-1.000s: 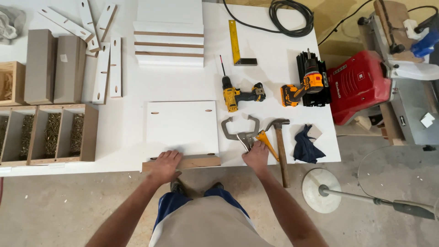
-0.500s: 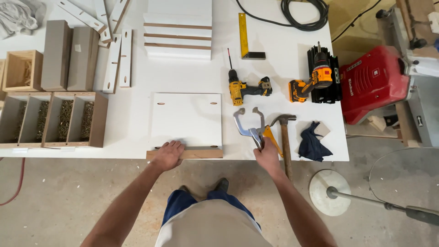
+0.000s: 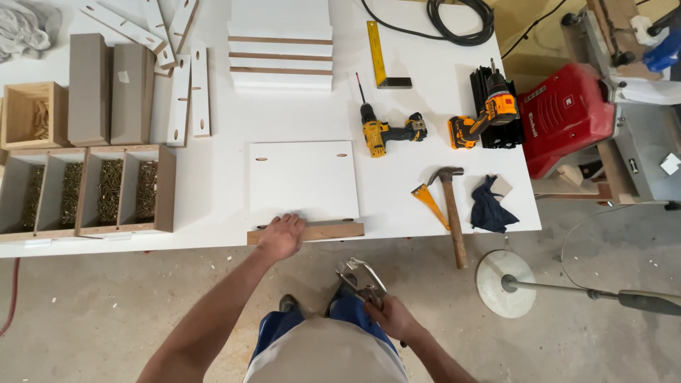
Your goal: Assembling white wooden panels using a power drill, hammer, and clamps on a workbench
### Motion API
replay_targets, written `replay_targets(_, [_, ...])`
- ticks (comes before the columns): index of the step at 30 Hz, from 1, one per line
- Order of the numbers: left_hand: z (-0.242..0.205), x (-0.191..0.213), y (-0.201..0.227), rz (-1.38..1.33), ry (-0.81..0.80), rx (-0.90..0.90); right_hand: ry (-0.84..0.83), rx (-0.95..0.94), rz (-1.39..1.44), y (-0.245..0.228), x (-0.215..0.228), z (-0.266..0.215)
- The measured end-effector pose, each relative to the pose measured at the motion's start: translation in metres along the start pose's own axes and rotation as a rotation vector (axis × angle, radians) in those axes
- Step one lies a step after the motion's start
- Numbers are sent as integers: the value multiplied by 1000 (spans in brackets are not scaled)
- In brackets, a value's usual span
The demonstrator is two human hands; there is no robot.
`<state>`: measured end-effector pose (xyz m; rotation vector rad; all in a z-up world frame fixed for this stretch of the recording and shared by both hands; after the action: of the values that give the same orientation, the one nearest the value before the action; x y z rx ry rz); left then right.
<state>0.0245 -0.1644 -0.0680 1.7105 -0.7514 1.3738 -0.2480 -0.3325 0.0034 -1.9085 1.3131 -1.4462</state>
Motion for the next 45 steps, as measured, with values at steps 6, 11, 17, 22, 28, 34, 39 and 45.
replay_targets(6, [-4,18,7,27,-67,-8,70,25,-54,33,-60,44])
replay_targets(11, [1,-17,-5,134,-97,17,140,133,-219,60,-80,90])
replay_targets(17, [-1,-11,-3,104,-113,26,199,159,-222,82,-92,116])
replay_targets(22, [-1,-3,-2,84,-131,31,203,157,-187,85,-90,137])
replay_targets(28, [0,-10,-4,104,-152,37,142,60,-257,66,-74,144])
replay_targets(34, [1,-10,-3,102,-111,25,125,0,-195,85,-75,161])
replay_targets(39, [0,-7,-3,120,-78,14,122,-38,-229,74,-73,154])
replay_targets(45, [1,-10,-4,97,-64,-3,125,-76,-191,74,-72,156])
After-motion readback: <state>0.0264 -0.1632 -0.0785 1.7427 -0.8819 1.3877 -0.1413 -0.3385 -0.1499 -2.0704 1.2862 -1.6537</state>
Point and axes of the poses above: each hand's wrist, its own z-axis towards the middle knuckle, its own x-axis out of the back of the hand, y = z × x, the point moved 7 cm from there along z, towards the middle knuckle, and after that the axes turned 9 degrees about y, right-handed, at the moved point
